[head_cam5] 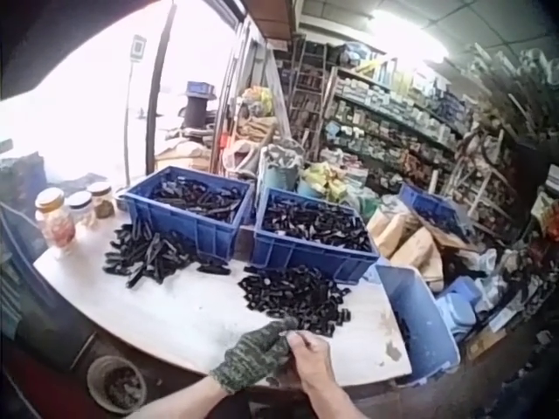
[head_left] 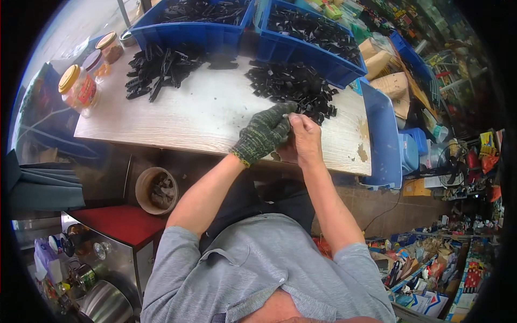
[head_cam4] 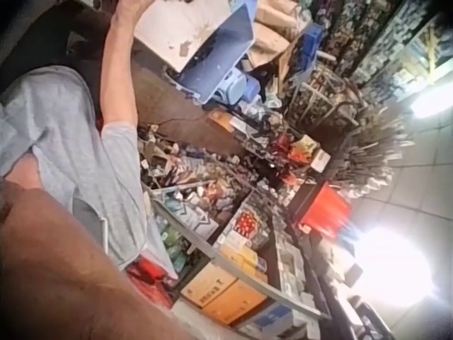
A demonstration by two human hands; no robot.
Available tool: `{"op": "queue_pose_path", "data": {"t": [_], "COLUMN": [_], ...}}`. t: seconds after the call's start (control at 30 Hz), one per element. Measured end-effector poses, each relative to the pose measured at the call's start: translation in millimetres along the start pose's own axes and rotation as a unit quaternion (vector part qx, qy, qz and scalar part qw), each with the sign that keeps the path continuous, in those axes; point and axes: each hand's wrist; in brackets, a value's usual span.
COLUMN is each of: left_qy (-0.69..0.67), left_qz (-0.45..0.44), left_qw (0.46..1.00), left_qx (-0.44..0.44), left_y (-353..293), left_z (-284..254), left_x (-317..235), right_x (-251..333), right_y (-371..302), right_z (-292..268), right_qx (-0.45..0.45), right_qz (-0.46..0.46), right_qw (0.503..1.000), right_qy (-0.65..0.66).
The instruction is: Sorting and inspecting small black plastic components from bins onto a workbench.
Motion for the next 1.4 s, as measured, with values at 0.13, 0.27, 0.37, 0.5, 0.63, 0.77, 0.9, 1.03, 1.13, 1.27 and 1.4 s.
{"op": "queue_pose_path", "data": {"t": [0.13, 0.27, 0.37, 0.5, 0.63, 0.77, 0.9, 1.03, 1.13, 1.27, 1.4], "left_qy": [0.049, 0.244, 0.251, 0.402, 0.604, 0.675, 0.664, 0.61, 0.607, 0.594, 0.602], "left_qz": [0.029, -0.043, -0.033, 0.101, -0.024, 0.002, 0.107, 0.078, 0.053, 0.068, 0.097], "left_qw": [0.993, 0.958, 0.96, 0.91, 0.792, 0.736, 0.732, 0.78, 0.789, 0.801, 0.79], "left_qx": [0.101, 0.144, 0.124, 0.015, -0.087, -0.053, -0.11, -0.113, -0.077, -0.035, -0.064], "left_y": [1, 8, 4, 23, 86, 82, 77, 83, 86, 84, 69], "left_z": [-23, -29, -27, -47, -97, -106, -111, -112, -112, -124, -117], "left_x": [-4, -23, -25, -23, -4, 8, 20, 20, 14, 19, 16], "right_x": [14, 19, 16, 17, 22, 22, 22, 21, 20, 18, 21], "right_y": [-5, -8, -8, -12, -15, -11, -13, -12, -13, -14, -15], "right_z": [0, 0, 1, 5, 8, 6, 6, 6, 4, 3, 5], "right_qx": [0.028, 0.047, 0.031, -0.009, -0.02, -0.024, -0.018, -0.017, -0.022, -0.015, -0.018], "right_qz": [0.055, 0.103, 0.097, 0.093, 0.121, 0.119, 0.108, 0.105, 0.104, 0.089, 0.088], "right_qw": [0.998, 0.993, 0.995, 0.995, 0.989, 0.99, 0.992, 0.992, 0.992, 0.992, 0.992], "right_qy": [-0.009, -0.025, -0.021, 0.024, 0.082, 0.07, 0.062, 0.068, 0.074, 0.092, 0.092]}}
Point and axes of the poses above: each hand's wrist, its own y-axis towards the middle knuckle, its own z-axis out of the palm, x = y × z, and after that the axes turned 5 degrees about -x, right-handed
